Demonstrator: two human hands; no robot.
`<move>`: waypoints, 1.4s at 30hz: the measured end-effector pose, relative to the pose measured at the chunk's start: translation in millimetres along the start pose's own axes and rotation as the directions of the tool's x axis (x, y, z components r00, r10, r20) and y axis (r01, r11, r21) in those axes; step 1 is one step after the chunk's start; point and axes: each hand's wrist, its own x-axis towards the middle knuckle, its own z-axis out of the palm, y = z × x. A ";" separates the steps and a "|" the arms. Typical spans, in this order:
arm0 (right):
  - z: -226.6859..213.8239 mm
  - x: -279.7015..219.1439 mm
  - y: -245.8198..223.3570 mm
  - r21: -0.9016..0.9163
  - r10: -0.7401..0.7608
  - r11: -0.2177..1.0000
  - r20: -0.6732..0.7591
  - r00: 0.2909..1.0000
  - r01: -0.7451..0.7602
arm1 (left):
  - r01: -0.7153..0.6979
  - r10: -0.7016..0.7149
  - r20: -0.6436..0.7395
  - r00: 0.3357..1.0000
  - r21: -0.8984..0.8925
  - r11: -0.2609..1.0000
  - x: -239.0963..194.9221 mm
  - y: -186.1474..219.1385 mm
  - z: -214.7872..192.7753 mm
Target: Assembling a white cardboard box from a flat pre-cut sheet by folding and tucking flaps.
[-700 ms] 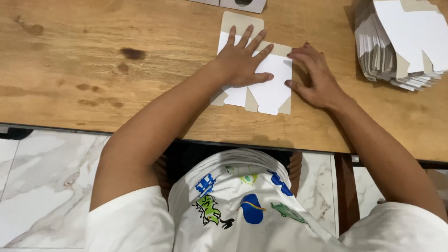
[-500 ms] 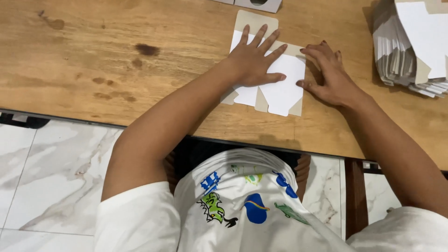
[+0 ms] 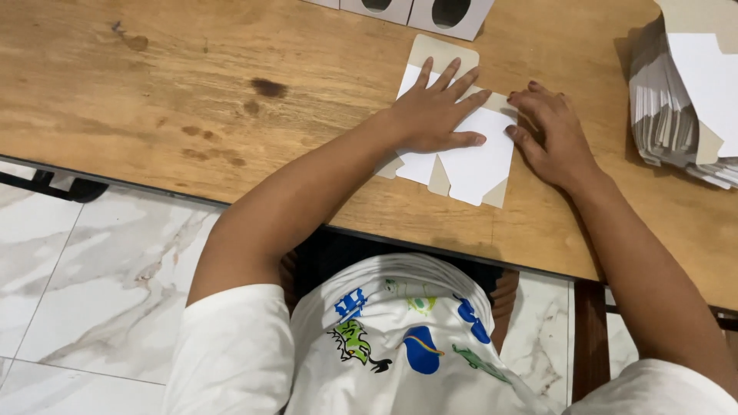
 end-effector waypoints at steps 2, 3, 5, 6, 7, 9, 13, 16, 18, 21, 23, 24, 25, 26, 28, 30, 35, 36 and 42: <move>-1.7 0.9 -2.6 0.023 -0.045 0.999 0.029 0.999 0.044 | -0.037 0.026 -0.097 0.995 -0.109 0.993 0.3 -4.7 -3.0; -2.4 0.7 -3.7 0.050 -0.085 0.995 0.057 0.995 0.083 | -0.086 0.045 -0.191 0.981 -0.214 0.973 0.4 -6.5 -4.0; -5.5 2.1 -3.6 0.059 -0.080 0.995 0.064 0.995 0.076 | -0.136 0.090 -0.309 0.947 -0.129 0.982 -0.7 -20.1 -11.3; -5.0 -1.5 -4.2 0.074 -0.065 0.996 0.082 0.995 0.058 | -0.179 0.142 -0.411 0.901 -0.053 0.982 -1.5 -25.3 -11.7; -5.8 -1.4 -2.7 0.077 -0.058 0.996 0.077 0.995 0.053 | -0.184 0.148 -0.404 0.903 -0.050 0.982 -9.6 -28.6 -21.5; -7.9 -2.1 -0.3 0.095 -0.147 0.986 0.078 0.986 0.140 | -0.155 0.103 -0.269 0.958 -0.179 0.972 -25.0 -35.1 -40.9; -13.6 -1.6 -3.9 0.113 -0.066 0.993 0.178 0.982 0.046 | -0.038 0.026 -0.049 0.998 -0.266 0.963 -36.8 -33.7 -55.3; -13.3 -2.5 -1.1 0.093 -0.132 0.989 0.188 0.973 0.117 | 0.084 -0.034 0.197 0.980 -0.249 0.965 -33.3 -28.4 -53.1; -12.7 -2.2 0.1 0.076 -0.146 0.988 0.215 0.966 0.132 | 0.070 -0.038 0.223 0.974 -0.135 0.988 -30.7 -22.8 -48.7; -15.3 0.1 -8.4 0.046 -0.101 0.995 0.251 0.963 0.092 | -0.038 0.059 0.134 0.989 -0.158 0.987 -24.9 -25.1 -38.6; -17.8 1.2 -12.6 0.044 -0.063 0.998 0.269 0.961 0.053 | -0.046 0.063 0.116 0.991 -0.142 0.989 -23.2 -24.8 -39.3; -17.9 1.9 -15.1 0.044 -0.026 0.999 0.289 0.957 0.014 | -0.052 0.065 0.098 0.993 -0.128 0.990 -23.3 -25.1 -38.7; -15.6 0.6 -15.7 0.045 -0.027 0.999 0.290 0.957 0.014 | -0.050 0.063 0.099 0.993 -0.129 0.990 -24.1 -26.9 -37.0; -14.5 -0.6 -16.0 0.051 -0.068 0.997 0.273 0.960 0.056 | -0.032 0.040 0.063 0.997 -0.129 0.991 -23.7 -28.5 -36.2; -13.0 -1.1 -20.3 0.053 -0.107 0.994 0.256 0.961 0.097 | -0.016 0.019 0.025 1.000 -0.130 0.991 -20.7 -32.7 -32.9; -10.6 0.5 -28.9 -0.059 -0.158 0.982 0.275 0.948 0.181 | -0.080 0.078 -0.055 0.995 -0.040 0.996 -17.2 -38.2 -26.5; -5.5 -0.2 -39.8 -0.088 -0.168 0.974 0.346 0.923 0.210 | -0.080 0.080 -0.036 0.996 -0.011 0.997 -16.4 -38.1 -27.5; -6.4 -1.3 -43.5 -0.050 -0.185 0.975 0.350 0.918 0.216 | -0.084 0.084 -0.038 0.996 -0.008 0.996 -16.2 -37.8 -26.9; -16.5 -1.4 -54.8 0.126 -0.323 0.944 0.162 0.932 0.305 | -0.100 0.098 -0.033 0.995 -0.052 0.994 -17.3 -40.4 -27.4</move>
